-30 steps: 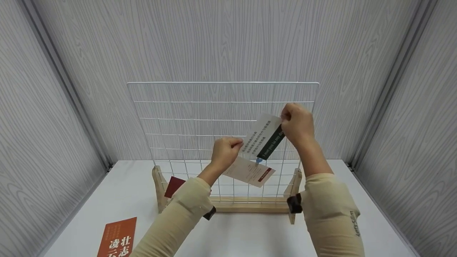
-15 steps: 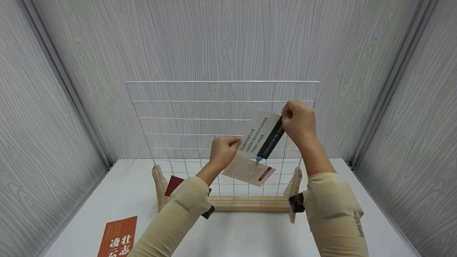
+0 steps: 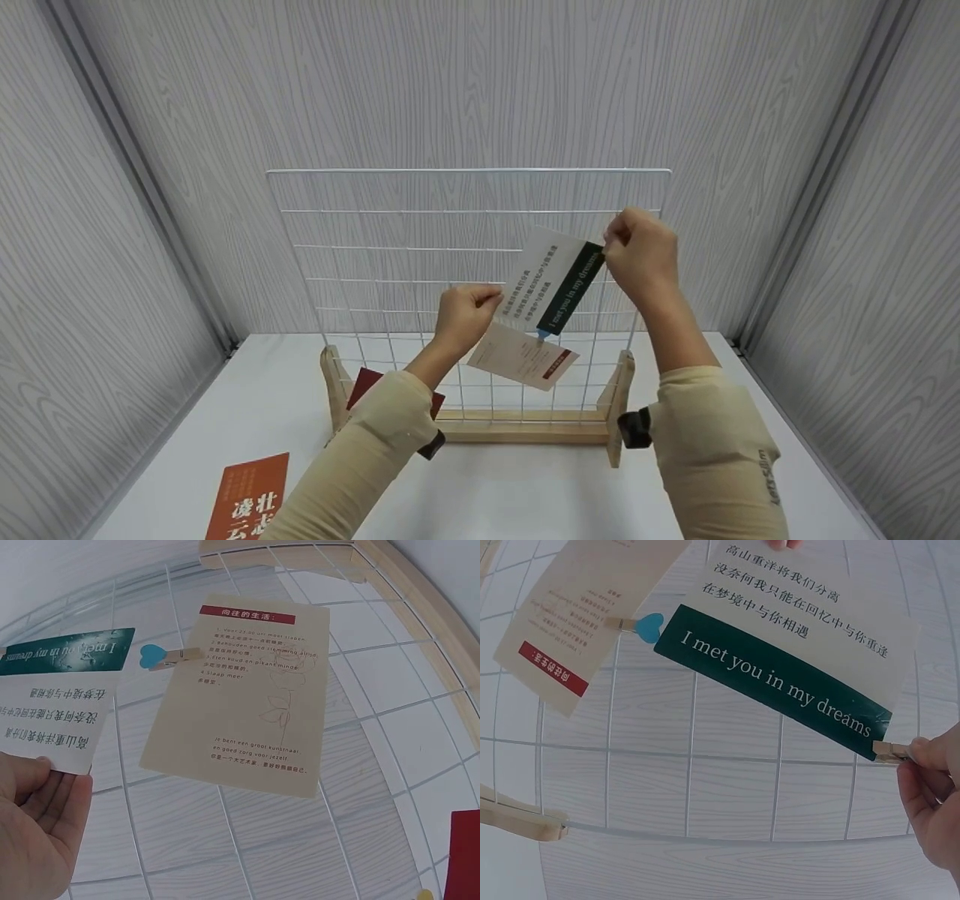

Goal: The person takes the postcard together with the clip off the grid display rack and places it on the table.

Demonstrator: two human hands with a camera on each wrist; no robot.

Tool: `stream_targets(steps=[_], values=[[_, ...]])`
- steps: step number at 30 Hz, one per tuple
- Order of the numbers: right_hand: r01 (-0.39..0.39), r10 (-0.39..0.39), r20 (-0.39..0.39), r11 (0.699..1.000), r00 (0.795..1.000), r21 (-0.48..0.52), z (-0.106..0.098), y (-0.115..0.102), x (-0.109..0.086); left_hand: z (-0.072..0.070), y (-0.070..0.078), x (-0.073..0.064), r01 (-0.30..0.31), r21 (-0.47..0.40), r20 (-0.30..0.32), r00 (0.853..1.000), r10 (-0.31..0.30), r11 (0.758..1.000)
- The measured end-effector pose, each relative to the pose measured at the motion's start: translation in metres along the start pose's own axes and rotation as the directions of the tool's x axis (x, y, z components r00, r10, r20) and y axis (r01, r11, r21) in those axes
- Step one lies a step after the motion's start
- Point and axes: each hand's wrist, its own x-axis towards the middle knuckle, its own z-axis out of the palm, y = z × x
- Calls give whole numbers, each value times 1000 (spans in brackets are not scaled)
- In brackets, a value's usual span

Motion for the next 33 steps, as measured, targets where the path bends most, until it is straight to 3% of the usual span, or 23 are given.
stream_targets(steps=[16, 26, 33], values=[[-42, 43, -5, 995, 999, 91, -1, 9, -4, -5, -3, -7, -9, -46, 12, 1000, 9, 999], [-13, 15, -29, 995, 999, 97, -3, 10, -4, -8, -3, -8, -22, -66, 16, 1000, 23, 998], [-29, 29, -6, 993, 1000, 117, -3, 11, -6, -10, -7, -12, -21, -86, 8, 1000, 21, 996]])
